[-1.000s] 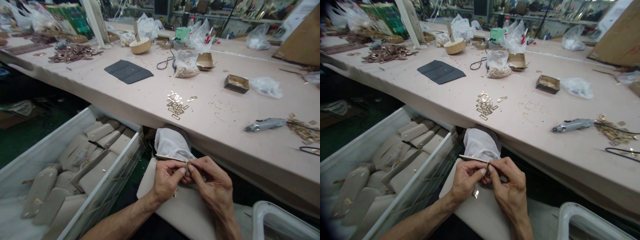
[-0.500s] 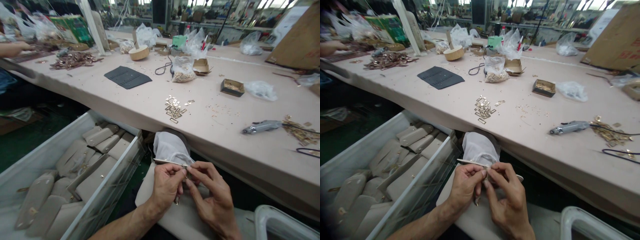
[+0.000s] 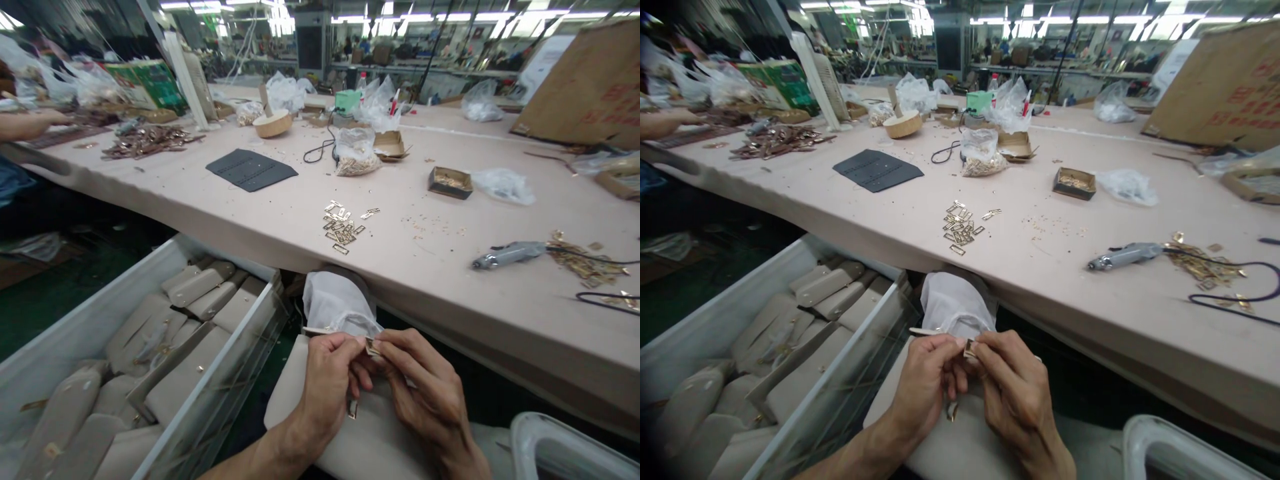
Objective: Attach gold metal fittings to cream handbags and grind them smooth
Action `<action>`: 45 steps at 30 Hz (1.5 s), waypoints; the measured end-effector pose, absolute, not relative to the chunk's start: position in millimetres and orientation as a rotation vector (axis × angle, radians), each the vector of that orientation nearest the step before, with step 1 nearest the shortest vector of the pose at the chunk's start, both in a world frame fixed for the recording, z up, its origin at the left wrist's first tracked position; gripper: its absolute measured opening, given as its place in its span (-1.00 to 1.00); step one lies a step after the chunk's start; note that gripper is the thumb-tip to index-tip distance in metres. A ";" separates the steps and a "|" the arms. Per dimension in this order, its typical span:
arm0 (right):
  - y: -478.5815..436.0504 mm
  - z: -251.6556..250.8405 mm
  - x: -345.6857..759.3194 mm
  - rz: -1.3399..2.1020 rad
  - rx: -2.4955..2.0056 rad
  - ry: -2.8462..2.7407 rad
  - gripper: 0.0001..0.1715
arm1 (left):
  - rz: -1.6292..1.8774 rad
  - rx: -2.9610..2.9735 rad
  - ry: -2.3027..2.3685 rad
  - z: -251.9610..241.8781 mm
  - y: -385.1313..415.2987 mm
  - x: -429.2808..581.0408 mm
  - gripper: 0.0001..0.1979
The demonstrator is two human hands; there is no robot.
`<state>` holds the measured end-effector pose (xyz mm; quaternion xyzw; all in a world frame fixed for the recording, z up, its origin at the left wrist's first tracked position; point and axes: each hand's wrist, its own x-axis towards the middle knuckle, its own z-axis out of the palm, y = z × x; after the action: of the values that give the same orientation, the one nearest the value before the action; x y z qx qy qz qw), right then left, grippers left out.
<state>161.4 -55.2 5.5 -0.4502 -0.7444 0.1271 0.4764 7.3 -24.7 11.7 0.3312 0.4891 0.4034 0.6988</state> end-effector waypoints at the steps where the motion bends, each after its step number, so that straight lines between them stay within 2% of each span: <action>1: -53.4 7.9 161.7 0.359 -1.104 -1.770 -0.62 | 0.940 0.844 1.134 12.9 -28.1 6.8 -0.66; 5: -42.9 17.8 163.5 0.629 -1.104 -1.630 -0.81 | 1.136 1.194 1.191 15.6 -35.0 3.7 -0.78; 8: -36.0 21.5 165.7 0.735 -1.141 -1.576 -0.86 | 1.112 1.248 1.057 14.2 -28.9 2.4 -0.79; 15: -34.8 17.9 169.6 0.872 -1.234 -1.551 -0.71 | 1.073 1.480 1.035 16.4 -10.4 1.3 -0.81; 27: -35.0 7.9 164.9 0.758 -1.316 -1.504 -0.68 | 0.997 1.811 1.098 24.1 -4.0 9.2 -0.77; 34: -31.3 5.8 162.9 0.855 -1.389 -1.442 -0.62 | 0.890 1.734 1.203 22.8 1.7 9.2 -0.76; 39: -33.0 3.1 167.0 0.798 -1.362 -1.410 -0.66 | 0.843 1.626 1.173 27.4 -4.9 11.5 -0.80; 45: -34.3 -2.6 168.3 0.836 -1.380 -1.331 -0.63 | 0.739 1.328 1.007 14.0 -12.0 16.0 -0.67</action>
<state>168.3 -34.3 -2.6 -0.5711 -0.5507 0.3457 0.5011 16.0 -12.0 14.0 0.5759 0.4366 0.3205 0.6123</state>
